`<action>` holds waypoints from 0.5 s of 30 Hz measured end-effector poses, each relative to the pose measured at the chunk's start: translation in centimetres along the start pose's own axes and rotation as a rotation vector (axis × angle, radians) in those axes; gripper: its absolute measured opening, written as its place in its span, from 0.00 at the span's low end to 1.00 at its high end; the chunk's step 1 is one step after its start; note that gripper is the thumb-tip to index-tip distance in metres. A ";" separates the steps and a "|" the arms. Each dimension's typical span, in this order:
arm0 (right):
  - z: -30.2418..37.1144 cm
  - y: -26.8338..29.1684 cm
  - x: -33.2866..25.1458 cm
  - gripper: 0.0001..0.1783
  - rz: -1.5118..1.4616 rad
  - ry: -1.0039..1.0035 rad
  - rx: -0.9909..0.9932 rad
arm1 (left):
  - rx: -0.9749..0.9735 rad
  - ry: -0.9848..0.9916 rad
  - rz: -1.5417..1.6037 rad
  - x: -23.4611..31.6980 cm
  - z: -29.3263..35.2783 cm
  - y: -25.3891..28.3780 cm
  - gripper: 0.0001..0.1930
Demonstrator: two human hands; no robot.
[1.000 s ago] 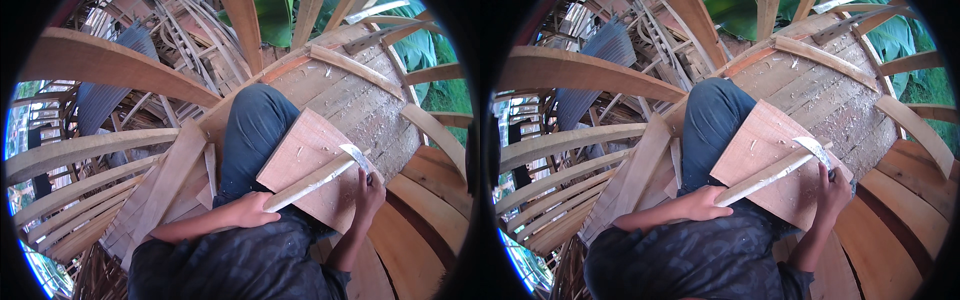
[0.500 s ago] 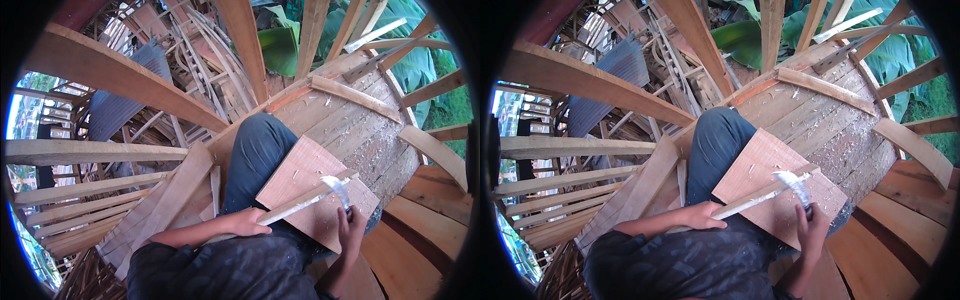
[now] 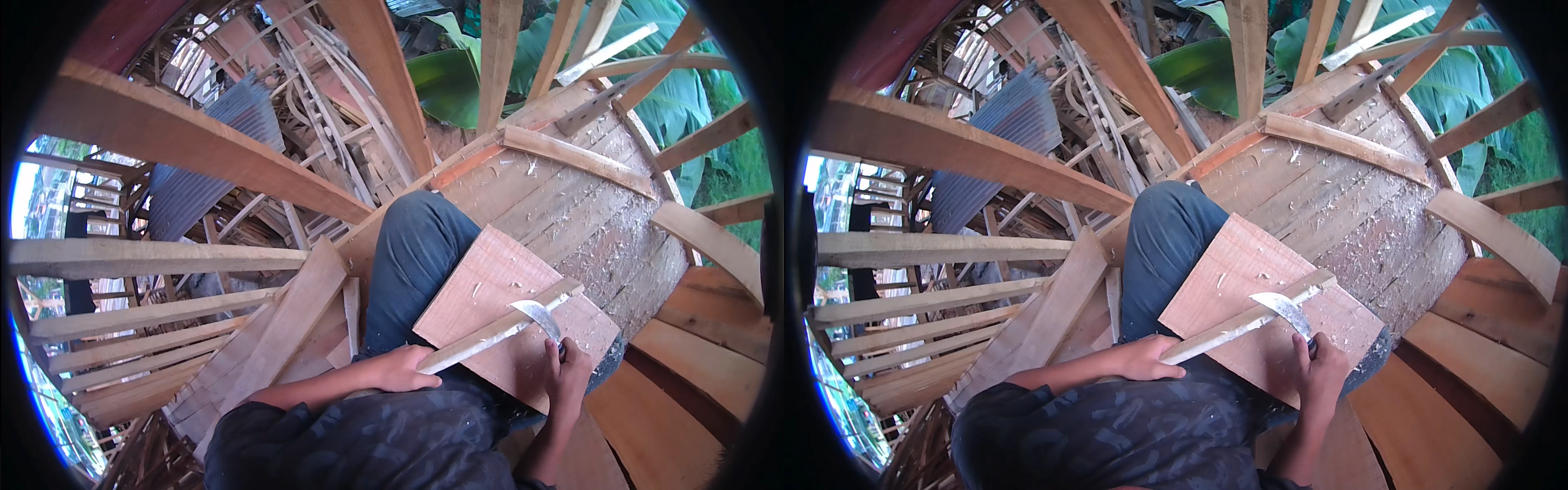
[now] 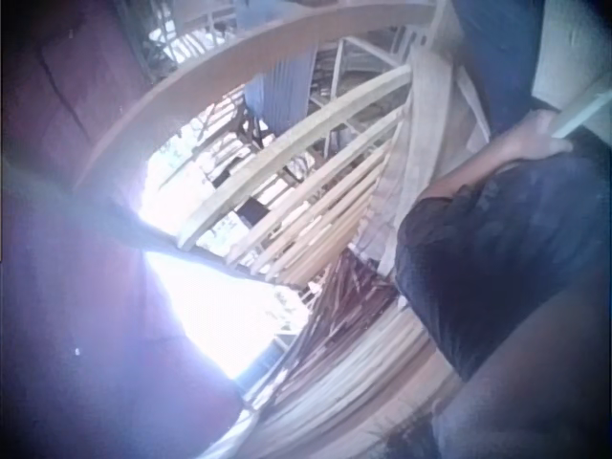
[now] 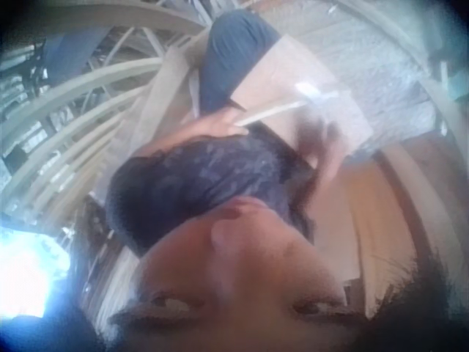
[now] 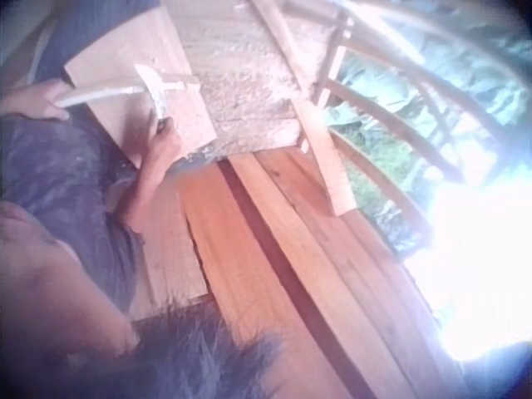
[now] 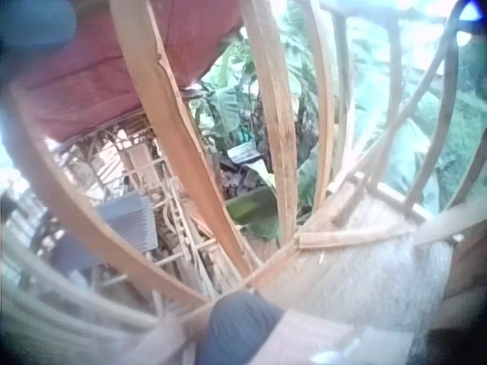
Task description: The person sits cross-legged on a wooden platform and uses a curved knife to shave and shape a long, thin piece of wood. They hold the wood with their left hand and repeatedly scrape the surface with the knife in their right hand, producing wood shavings.
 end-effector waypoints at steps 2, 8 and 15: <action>-0.3 -0.2 0.7 0.25 -0.033 0.000 -0.039 | 0.024 -0.001 -0.012 0.1 -0.3 0.5 0.23; -0.6 0.3 -0.3 0.27 0.086 0.116 0.076 | -0.014 0.060 0.017 0.1 -0.5 -0.1 0.22; -1.9 2.5 1.6 0.28 0.275 0.077 0.180 | 0.019 0.016 0.003 -0.1 -0.7 -0.1 0.23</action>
Point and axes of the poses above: each hand's wrist, its own z-axis away from the middle knuckle, its own y-axis out of the back of the hand, x = y × z, the point moved 9 cm from there along -z, towards the middle knuckle, and after that the axes turned 12 degrees about -z, right-handed, at the moved point
